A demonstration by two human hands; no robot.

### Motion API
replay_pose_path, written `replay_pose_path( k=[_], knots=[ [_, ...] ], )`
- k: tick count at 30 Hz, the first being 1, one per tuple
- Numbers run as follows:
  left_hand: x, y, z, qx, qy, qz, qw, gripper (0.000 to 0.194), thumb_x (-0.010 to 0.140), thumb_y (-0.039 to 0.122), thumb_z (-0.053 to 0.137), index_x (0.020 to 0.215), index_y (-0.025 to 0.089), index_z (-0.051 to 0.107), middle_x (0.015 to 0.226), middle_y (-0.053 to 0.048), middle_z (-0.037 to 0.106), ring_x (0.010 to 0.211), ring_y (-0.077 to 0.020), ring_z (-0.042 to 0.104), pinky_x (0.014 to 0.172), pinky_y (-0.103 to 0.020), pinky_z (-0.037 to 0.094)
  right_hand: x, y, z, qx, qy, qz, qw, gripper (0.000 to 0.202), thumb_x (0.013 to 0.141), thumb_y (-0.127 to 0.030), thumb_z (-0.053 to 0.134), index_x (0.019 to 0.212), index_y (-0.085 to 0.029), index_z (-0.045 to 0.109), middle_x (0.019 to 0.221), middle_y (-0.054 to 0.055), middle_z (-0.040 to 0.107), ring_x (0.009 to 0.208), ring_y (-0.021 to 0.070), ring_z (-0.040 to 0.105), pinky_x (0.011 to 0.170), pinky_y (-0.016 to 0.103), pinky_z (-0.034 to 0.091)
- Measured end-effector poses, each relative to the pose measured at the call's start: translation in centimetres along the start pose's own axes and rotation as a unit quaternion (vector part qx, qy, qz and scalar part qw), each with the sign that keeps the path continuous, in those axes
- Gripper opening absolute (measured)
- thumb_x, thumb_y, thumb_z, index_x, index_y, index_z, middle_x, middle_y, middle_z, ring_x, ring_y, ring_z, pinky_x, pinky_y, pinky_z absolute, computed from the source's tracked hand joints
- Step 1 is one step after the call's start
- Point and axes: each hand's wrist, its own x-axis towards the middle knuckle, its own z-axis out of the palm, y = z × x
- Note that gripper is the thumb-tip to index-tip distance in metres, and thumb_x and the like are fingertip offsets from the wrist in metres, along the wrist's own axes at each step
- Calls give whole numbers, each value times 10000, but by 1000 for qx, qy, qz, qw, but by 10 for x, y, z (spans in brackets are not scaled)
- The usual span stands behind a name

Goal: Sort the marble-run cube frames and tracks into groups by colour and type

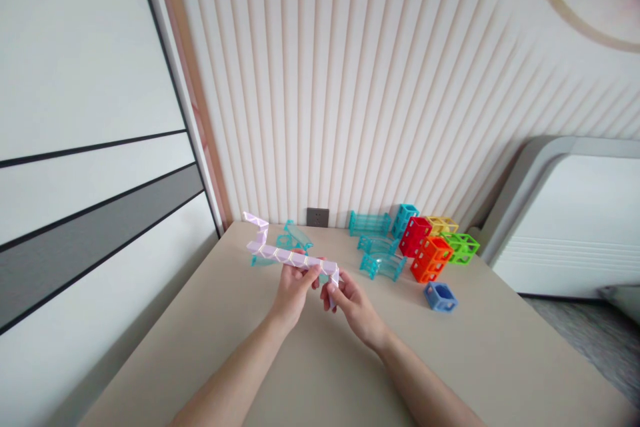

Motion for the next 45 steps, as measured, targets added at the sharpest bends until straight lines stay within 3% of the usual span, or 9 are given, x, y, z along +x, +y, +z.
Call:
replay_pose_path(
  k=[9, 15, 19, 26, 29, 33, 36, 40, 45],
  knots=[
    [-3, 0, 4, 18, -5, 18, 1000, 603, 673, 383, 892, 1048, 223, 448, 867, -23, 749, 541, -74, 540, 567, -236, 449, -1, 9, -3, -258, 139, -68, 954, 247, 946, -447, 619, 1015, -213, 581, 790, 6, 667, 696, 167, 547, 656, 285, 417],
    [-3, -1, 7, 50, 13, 30, 998, 503, 678, 412, 884, 910, 211, 486, 684, 50, 653, 511, -69, 494, 488, -199, 376, -1, 14, -10, -359, 210, -92, 905, 132, 908, -359, 673, 965, -251, 622, 807, 14, 691, 714, 202, 603, 669, 294, 418],
    [-3, 1, 8, 57, 27, 44, 997, 465, 690, 411, 874, 866, 214, 491, 646, 71, 610, 494, -65, 484, 468, -189, 360, 0, 10, -18, -513, 191, -161, 821, 153, 971, -278, 580, 1099, -237, 653, 912, 67, 726, 831, 237, 644, 774, 342, 419],
    [1, -1, 3, 93, 51, 73, 992, 461, 701, 407, 865, 877, 219, 483, 666, 67, 615, 509, -69, 523, 465, -183, 360, -5, -8, -20, -694, 155, -221, 668, 249, 1006, -148, 520, 1202, -227, 652, 914, 72, 700, 836, 237, 597, 753, 356, 344],
    [5, -2, -3, 130, 57, 88, 986, 458, 708, 404, 859, 878, 221, 476, 660, 69, 612, 532, -81, 557, 496, -191, 400, -7, -9, -16, -727, 155, -221, 632, 273, 1001, -131, 523, 1207, -245, 662, 880, 67, 682, 814, 238, 569, 747, 363, 327],
    [7, -5, -9, 147, 38, 86, 985, 447, 721, 393, 853, 903, 221, 482, 691, 56, 636, 593, -110, 611, 552, -212, 456, -5, -6, -12, -696, 135, -196, 678, 221, 1008, -251, 564, 1201, -212, 664, 868, 79, 696, 812, 251, 607, 759, 368, 358],
    [6, -8, -11, 132, 15, 84, 988, 435, 735, 382, 846, 930, 218, 494, 739, 38, 656, 656, -129, 646, 584, -223, 479, -3, -1, -13, -641, 119, -170, 739, 406, 1009, -427, 554, 1345, -201, 588, 990, 121, 740, 878, 279, 660, 812, 387, 410],
    [4, -7, -7, 106, 0, 49, 993, 458, 714, 381, 860, 948, 219, 501, 766, 18, 689, 682, -146, 665, 594, -233, 496, -3, 4, -15, -581, 98, -124, 799, 357, 1067, -391, 401, 1300, -221, 611, 1033, 113, 760, 864, 261, 700, 783, 362, 464],
    [0, -5, 0, 77, -5, 5, 997, 542, 668, 398, 882, 1027, 218, 518, 932, -60, 753, 802, -196, 711, 642, -276, 534, -5, 3, -13, -521, 139, -111, 835, 281, 1038, -404, 465, 1183, -254, 654, 967, 76, 735, 860, 244, 693, 736, 319, 491]
  ],
)
